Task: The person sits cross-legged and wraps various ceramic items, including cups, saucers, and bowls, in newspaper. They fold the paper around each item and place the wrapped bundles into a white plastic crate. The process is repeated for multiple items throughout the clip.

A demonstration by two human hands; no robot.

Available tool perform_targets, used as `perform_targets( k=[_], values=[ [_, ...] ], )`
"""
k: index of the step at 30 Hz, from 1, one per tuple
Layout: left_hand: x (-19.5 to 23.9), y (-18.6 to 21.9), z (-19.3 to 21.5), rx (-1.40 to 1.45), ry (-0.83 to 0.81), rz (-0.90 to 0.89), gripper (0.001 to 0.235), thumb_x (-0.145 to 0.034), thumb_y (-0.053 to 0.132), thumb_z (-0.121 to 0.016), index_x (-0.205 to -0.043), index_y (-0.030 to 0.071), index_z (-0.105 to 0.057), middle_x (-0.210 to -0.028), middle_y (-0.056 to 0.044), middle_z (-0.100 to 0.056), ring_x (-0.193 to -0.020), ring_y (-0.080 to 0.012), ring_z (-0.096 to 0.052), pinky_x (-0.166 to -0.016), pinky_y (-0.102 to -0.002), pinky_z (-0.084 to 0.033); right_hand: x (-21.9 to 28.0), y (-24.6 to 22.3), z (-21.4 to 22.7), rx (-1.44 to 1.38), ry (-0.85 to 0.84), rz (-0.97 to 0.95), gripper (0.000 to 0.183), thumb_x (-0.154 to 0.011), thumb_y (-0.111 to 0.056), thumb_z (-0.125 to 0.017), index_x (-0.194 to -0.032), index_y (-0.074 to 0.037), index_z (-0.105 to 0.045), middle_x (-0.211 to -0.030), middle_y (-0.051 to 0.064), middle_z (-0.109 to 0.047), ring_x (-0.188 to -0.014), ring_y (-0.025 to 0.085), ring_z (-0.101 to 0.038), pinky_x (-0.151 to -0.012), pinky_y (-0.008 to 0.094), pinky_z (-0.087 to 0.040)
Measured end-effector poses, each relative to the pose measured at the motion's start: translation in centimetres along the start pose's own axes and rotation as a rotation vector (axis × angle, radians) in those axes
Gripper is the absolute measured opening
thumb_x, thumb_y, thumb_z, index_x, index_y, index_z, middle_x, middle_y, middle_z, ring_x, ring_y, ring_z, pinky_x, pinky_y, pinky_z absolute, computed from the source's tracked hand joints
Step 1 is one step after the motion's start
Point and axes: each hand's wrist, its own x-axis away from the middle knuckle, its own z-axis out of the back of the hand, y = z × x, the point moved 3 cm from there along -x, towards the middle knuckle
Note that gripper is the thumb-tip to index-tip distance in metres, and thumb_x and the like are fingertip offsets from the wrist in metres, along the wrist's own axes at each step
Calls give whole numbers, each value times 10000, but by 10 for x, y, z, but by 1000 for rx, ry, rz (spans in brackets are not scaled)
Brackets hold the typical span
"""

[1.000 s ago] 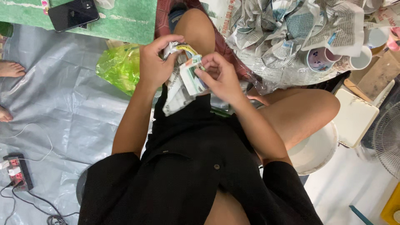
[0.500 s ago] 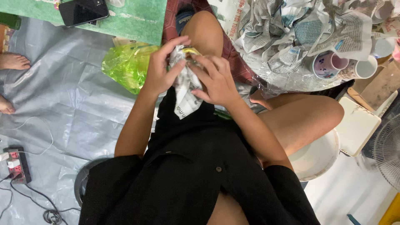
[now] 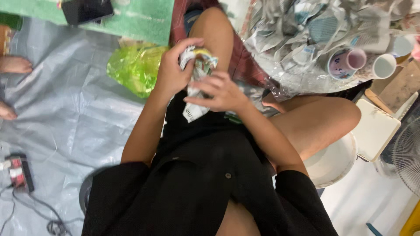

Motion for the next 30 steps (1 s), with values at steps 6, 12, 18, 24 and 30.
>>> perform_targets(
  k=[6,12,18,24,30],
  values=[
    [-5,8,4,-69,-40,-5,427,-919,-132,-590,-1308,33,-655,-1236,-141,-729,-1167,-238,-723,-996,-322,-541,-15,12,8,-172,245,-367,130,-899,-186,-835,-997,-135,-767,-1332,6,-581,-1288,243,-519,-1094,437,-401],
    [-6,20,4,-51,-144,-50,491,-934,-78,-563,-1416,13,-576,-1356,-168,-670,-1281,-279,-658,-1096,-350,-486,-33,16,11,-270,294,-868,186,-912,-95,-784,-1012,-50,-634,-1404,194,-513,-1295,396,-467,-1103,481,-393],
    [1,19,-4,-46,-157,-111,613,-870,-89,-609,-1468,-23,-487,-1451,-216,-582,-1376,-325,-564,-1165,-381,-412,-31,24,-3,-326,315,-954,360,-856,-37,-763,-1129,-47,-529,-1354,178,-487,-1280,395,-482,-1102,459,-397],
    [-3,-11,-1,117,-54,63,624,-833,-163,-505,-1432,2,-558,-1400,-167,-652,-1336,-242,-618,-1155,-333,-452,-33,18,27,-374,131,-637,367,-926,-150,-758,-1246,-83,-592,-1465,156,-499,-1371,347,-473,-1134,475,-369],
    [-26,3,8,136,-171,94,684,-777,-176,-468,-1429,13,-548,-1350,-154,-674,-1299,-220,-640,-1125,-306,-477,-26,25,57,123,-190,-170,456,-934,-179,-692,-1389,-181,-662,-1413,-35,-627,-1378,153,-527,-1130,405,-385]
  ],
)
